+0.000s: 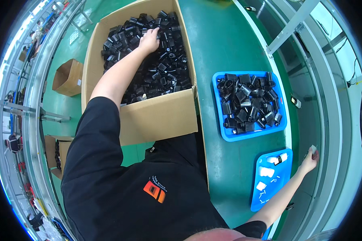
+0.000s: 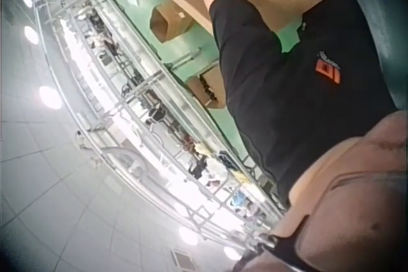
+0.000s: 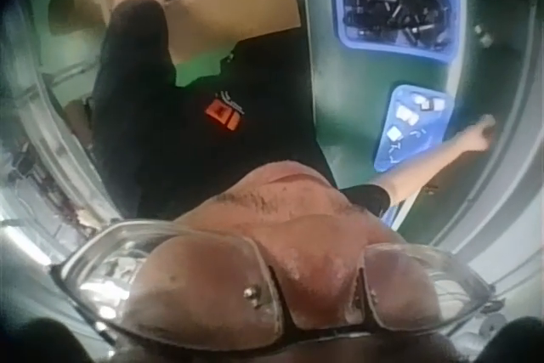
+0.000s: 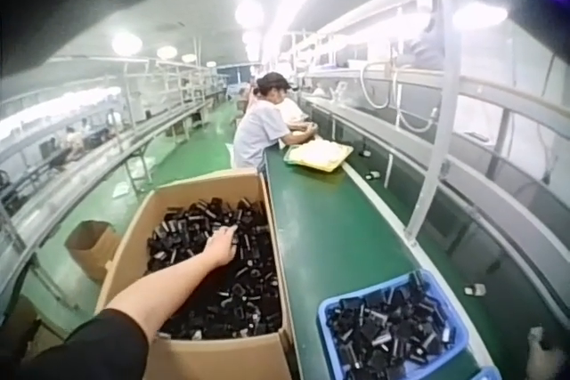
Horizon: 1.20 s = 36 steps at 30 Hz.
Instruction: The person assembles black plastic housings by hand, inserting small white plastic inserts into them.
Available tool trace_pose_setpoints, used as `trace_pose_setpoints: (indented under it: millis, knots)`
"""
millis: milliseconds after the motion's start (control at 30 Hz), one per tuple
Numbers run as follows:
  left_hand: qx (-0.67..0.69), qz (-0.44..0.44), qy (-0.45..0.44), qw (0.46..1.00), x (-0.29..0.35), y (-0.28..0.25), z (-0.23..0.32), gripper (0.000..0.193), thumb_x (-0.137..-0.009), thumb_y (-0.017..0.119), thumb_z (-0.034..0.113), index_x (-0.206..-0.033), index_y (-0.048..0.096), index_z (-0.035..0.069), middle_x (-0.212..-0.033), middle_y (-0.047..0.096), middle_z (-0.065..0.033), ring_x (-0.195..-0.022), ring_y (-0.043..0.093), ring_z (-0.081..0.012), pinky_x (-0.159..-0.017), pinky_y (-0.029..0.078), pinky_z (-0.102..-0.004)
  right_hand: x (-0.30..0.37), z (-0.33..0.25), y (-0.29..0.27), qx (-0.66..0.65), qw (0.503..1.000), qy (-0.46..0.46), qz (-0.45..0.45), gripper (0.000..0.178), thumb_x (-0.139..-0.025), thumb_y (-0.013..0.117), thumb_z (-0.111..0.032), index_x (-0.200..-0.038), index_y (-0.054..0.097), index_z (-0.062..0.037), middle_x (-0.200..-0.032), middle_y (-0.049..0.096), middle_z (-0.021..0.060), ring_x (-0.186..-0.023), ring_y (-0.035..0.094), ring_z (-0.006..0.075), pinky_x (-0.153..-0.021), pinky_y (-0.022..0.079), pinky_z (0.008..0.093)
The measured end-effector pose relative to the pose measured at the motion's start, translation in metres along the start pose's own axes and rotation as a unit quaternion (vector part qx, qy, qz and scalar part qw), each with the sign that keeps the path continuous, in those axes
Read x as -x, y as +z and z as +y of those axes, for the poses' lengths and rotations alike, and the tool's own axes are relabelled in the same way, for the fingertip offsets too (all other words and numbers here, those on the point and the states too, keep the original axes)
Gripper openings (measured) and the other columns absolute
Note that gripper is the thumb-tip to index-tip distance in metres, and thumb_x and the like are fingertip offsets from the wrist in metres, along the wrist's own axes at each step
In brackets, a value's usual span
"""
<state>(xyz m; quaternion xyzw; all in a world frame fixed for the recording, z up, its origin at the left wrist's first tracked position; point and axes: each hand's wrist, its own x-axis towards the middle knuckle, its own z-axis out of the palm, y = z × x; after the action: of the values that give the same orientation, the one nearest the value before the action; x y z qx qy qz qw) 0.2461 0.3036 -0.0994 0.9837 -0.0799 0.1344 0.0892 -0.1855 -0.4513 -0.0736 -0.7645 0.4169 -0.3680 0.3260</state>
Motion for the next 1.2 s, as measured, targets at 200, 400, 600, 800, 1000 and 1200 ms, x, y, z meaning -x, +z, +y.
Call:
trace_pose_setpoints:
  millis: [200,400,600,800,1000,1200]
  knots:
    - [0.039,0.03,0.002,0.999,-0.013,0.02,-0.008,0.052,-0.079,0.072,0.017,-0.128,0.057,0.011,-0.123,0.059,-0.0155,-0.116,0.057,-0.0341,-0.098,0.048,-0.0438,0.127,-0.12,-0.018,-0.293,0.956,-0.013,-0.027,0.032,-0.097,0.06,-0.013,-0.125,0.049,-0.003,-0.118,0.062,0.014,-0.107,0.063,0.0208,-0.089,0.051,0.0327]
    - [0.136,0.095,0.071,0.984,-0.016,0.006,-0.009,0.024,-0.081,0.068,0.009,-0.105,0.066,0.007,-0.11,0.062,-0.0157,-0.104,0.061,-0.0334,-0.091,0.05,-0.04,0.175,-0.144,0.001,-0.523,0.849,0.003,-0.081,0.027,-0.095,0.059,0.0,-0.121,0.053,-0.003,-0.114,0.061,0.017,-0.089,0.066,0.0215,-0.075,0.058,0.0286]
    - [0.286,0.096,0.106,0.948,0.005,-0.066,0.028,0.024,-0.08,0.066,0.006,-0.102,0.058,0.0,-0.102,0.058,-0.0142,-0.101,0.059,-0.0247,-0.087,0.05,-0.0352,0.193,-0.191,0.021,-0.686,0.71,0.012,-0.157,0.038,-0.093,0.06,-0.006,-0.13,0.052,-0.0047,-0.115,0.06,0.0176,-0.085,0.06,0.0232,-0.075,0.052,0.0329]
    - [0.442,-0.065,0.281,0.849,0.106,-0.174,0.219,0.036,-0.079,0.075,0.006,-0.11,0.057,0.007,-0.099,0.068,-0.0017,-0.084,0.062,-0.0067,-0.063,0.047,-0.0203,0.218,-0.197,0.011,-0.616,0.741,-0.078,-0.257,0.033,-0.086,0.063,0.002,-0.117,0.054,-0.0054,-0.122,0.053,0.0189,-0.091,0.067,0.0301,-0.071,0.059,0.0353]
    - [0.511,-0.176,0.544,0.642,0.129,-0.175,0.307,0.045,-0.069,0.074,-0.009,-0.112,0.066,0.001,-0.11,0.07,-0.0132,-0.102,0.065,-0.028,-0.09,0.05,-0.0394,0.237,-0.218,0.009,-0.47,0.829,-0.129,-0.275,0.035,-0.075,0.08,0.001,-0.104,0.061,-0.0029,-0.106,0.066,0.0159,-0.096,0.066,0.0239,-0.081,0.056,0.0342]
    - [0.536,-0.236,0.557,0.589,0.143,-0.15,0.341,0.051,-0.072,0.074,-0.005,-0.122,0.064,-0.001,-0.117,0.065,-0.0154,-0.108,0.061,-0.0289,-0.094,0.049,-0.04,0.239,-0.237,-0.014,-0.322,0.891,-0.233,-0.22,0.03,-0.072,0.081,0.0,-0.099,0.068,-0.0004,-0.089,0.067,0.009,-0.082,0.066,0.0143,-0.071,0.052,0.0248]
